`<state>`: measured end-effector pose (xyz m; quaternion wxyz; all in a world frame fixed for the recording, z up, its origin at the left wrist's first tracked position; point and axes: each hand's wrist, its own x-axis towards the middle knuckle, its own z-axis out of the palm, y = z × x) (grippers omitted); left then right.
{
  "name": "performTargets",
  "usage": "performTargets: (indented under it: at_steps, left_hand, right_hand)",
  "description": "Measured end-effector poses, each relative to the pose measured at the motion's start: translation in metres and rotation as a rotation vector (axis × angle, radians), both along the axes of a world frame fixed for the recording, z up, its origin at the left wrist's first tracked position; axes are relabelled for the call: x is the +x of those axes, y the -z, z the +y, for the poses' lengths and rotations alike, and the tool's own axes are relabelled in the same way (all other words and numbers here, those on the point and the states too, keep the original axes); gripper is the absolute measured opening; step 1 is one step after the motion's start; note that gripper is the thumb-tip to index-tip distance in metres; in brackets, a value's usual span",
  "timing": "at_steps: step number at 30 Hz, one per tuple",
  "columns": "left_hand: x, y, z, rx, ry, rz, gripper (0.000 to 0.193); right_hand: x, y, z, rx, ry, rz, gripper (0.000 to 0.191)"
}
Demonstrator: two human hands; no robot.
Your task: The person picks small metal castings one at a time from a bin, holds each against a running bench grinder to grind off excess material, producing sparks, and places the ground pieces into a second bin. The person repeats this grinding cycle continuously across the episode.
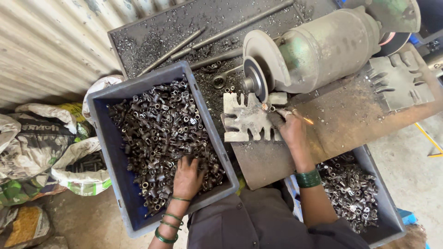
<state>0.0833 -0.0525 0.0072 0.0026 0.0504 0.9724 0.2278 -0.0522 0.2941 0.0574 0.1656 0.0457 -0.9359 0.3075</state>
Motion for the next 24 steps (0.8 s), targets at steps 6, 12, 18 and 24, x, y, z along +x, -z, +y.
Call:
performTargets:
  at_steps: [6, 12, 18, 24]
  left_hand:
    - [0.006, -0.006, -0.010, 0.167, 0.057, -0.034, 0.019]
    - [0.009, 0.006, -0.027, 0.458, -0.206, -0.116, 0.020]
    - [0.014, 0.036, -0.050, 1.154, -0.505, -0.288, 0.038]
    - [0.011, 0.021, -0.033, 1.217, -0.377, -0.294, 0.040]
  right_hand:
    - [-0.007, 0.000, 0.003, -0.023, -0.038, 0.005, 0.031]
    - [-0.012, 0.002, -0.002, -0.046, -0.031, 0.000, 0.031]
    - [-0.010, 0.013, 0.000, -0.018, -0.039, 0.077, 0.029]
    - [0.005, 0.024, 0.001, 0.336, -0.102, 0.397, 0.030]
